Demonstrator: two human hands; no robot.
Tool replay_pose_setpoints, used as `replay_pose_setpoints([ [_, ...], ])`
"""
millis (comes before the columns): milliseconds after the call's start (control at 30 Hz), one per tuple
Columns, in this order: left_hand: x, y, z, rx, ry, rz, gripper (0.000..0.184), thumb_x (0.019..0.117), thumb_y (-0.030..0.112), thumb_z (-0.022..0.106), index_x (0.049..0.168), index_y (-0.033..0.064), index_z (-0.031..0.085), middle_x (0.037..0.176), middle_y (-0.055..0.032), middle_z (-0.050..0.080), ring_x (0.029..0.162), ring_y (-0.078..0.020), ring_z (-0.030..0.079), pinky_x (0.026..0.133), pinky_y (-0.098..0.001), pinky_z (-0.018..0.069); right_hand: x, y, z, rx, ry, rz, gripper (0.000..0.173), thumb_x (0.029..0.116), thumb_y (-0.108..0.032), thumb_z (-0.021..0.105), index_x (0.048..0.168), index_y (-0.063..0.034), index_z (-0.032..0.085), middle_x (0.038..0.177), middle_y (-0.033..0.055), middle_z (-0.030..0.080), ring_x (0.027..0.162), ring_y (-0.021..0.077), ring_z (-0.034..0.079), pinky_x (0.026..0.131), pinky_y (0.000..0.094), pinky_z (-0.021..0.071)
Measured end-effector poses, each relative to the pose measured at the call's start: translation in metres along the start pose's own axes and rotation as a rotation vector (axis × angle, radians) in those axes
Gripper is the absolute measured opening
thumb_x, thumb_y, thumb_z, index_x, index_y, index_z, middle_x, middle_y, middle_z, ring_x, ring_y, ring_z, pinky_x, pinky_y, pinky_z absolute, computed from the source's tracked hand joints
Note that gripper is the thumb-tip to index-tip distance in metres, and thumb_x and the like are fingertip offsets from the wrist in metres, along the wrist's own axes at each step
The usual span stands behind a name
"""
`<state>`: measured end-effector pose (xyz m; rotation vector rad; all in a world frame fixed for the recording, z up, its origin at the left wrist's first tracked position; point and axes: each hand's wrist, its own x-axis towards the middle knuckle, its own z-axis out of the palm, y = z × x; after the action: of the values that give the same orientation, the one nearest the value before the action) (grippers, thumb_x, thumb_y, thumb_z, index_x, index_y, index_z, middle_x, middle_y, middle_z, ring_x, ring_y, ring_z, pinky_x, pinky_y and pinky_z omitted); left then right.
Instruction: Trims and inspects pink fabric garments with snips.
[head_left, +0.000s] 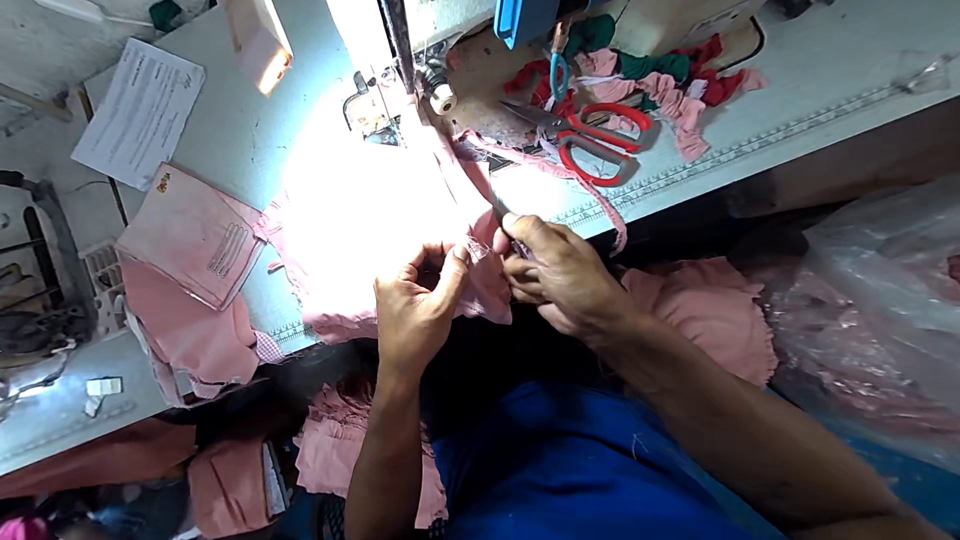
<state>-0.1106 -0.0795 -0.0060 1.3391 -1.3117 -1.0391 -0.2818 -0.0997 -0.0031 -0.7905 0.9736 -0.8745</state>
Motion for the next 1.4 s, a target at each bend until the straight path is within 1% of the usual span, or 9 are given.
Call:
replay_pose_setpoints([
  [100,-0.001,0.0,-0.001,-0.022,0.004,-0.008,0.007,0.0989,0.01,0.066,0.097,0.0045,0.07,0.075,-0.0005,0.068,0.062,-0.007,0.064,0.056,-0.0221,0.0561,-0.004,-0.004,-0.006,-0.245,0.005,-0.12,0.029,0.1091,-0.032,0.043,0.095,-0.0137,0.062,0.056,-0.0044,0.038,0.042,0.0034,0.032,0.04,0.0171,0.028],
  [233,-0.001,0.002,0.001,-0.013,0.002,0.001,0.007,0.0987,0.009,0.067,0.099,0.0043,0.072,0.08,-0.0008,0.071,0.066,-0.0072,0.067,0.058,-0.0224,0.0579,-0.003,-0.006,-0.002,-0.713,0.127,-0.395,0.022,0.094,-0.027,0.071,0.112,-0.0139,0.069,0.064,-0.0067,0.051,0.046,0.002,0.041,0.04,0.0187,0.0347],
  [333,-0.002,0.004,0.002,0.042,0.014,0.03,0.006,0.0976,0.009,0.068,0.099,0.0053,0.072,0.08,0.0003,0.071,0.066,-0.0066,0.067,0.058,-0.0224,0.0588,0.002,-0.008,0.0,-0.854,0.165,-0.46,0.012,0.095,-0.026,0.069,0.1,-0.0152,0.07,0.065,-0.0067,0.054,0.048,0.0025,0.042,0.043,0.0221,0.0344],
  [500,-0.005,0.001,0.007,0.076,0.109,0.079,0.005,0.0958,0.01,0.068,0.096,0.006,0.071,0.076,0.0021,0.069,0.062,-0.0049,0.065,0.054,-0.0216,0.057,0.006,0.004,0.008,-0.456,0.132,-0.347,0.004,0.0977,-0.012,0.062,0.096,-0.009,0.063,0.068,0.0016,0.057,0.048,0.0076,0.048,0.04,0.0204,0.0394],
  [700,0.001,0.008,-0.003,0.173,0.051,-0.022,0.011,0.0964,0.021,0.071,0.097,0.0099,0.072,0.079,0.0036,0.072,0.065,-0.0051,0.068,0.057,-0.0222,0.0588,0.006,0.004,0.008,-0.497,0.083,-0.338,0.006,0.0987,-0.014,0.064,0.097,-0.0084,0.066,0.065,-0.0005,0.055,0.047,0.0063,0.047,0.041,0.0198,0.0392],
  [900,0.001,0.003,0.001,0.053,0.058,0.006,0.006,0.0959,0.01,0.07,0.095,0.0057,0.073,0.078,0.0,0.071,0.066,-0.0067,0.068,0.058,-0.0222,0.0585,0.007,0.005,0.006,-0.373,0.074,-0.234,0.006,0.0998,-0.011,0.062,0.098,-0.0071,0.066,0.07,0.0027,0.059,0.051,0.008,0.051,0.042,0.0201,0.0407],
  [1067,0.0,0.005,0.0,0.018,0.065,-0.005,0.006,0.0962,0.01,0.071,0.097,0.0048,0.074,0.079,-0.0007,0.072,0.065,-0.0068,0.068,0.058,-0.0218,0.0579,-0.012,-0.006,0.011,-0.463,0.09,-0.297,0.017,0.104,-0.023,0.057,0.117,-0.0128,0.057,0.074,-0.003,0.061,0.053,0.0037,0.055,0.045,0.018,0.0454],
  [1200,0.0,0.007,0.0,0.013,0.065,0.016,0.006,0.0946,0.01,0.074,0.097,0.0039,0.074,0.081,-0.0017,0.073,0.068,-0.0081,0.07,0.06,-0.0232,0.0599,-0.021,-0.01,0.005,-0.237,-0.138,-0.184,0.028,0.1086,-0.024,0.035,0.107,-0.0114,0.06,0.063,-0.0029,0.043,0.048,0.0039,0.038,0.045,0.0166,0.033],
  [1400,-0.001,0.007,0.003,0.034,0.07,0.032,0.004,0.0944,0.008,0.073,0.096,0.0042,0.074,0.082,-0.0017,0.074,0.07,-0.0085,0.071,0.062,-0.0243,0.0615,-0.014,-0.009,0.003,-0.23,-0.127,0.006,0.024,0.1095,-0.024,0.04,0.094,-0.0126,0.056,0.059,-0.0035,0.043,0.045,0.0024,0.036,0.042,0.0151,0.0318],
])
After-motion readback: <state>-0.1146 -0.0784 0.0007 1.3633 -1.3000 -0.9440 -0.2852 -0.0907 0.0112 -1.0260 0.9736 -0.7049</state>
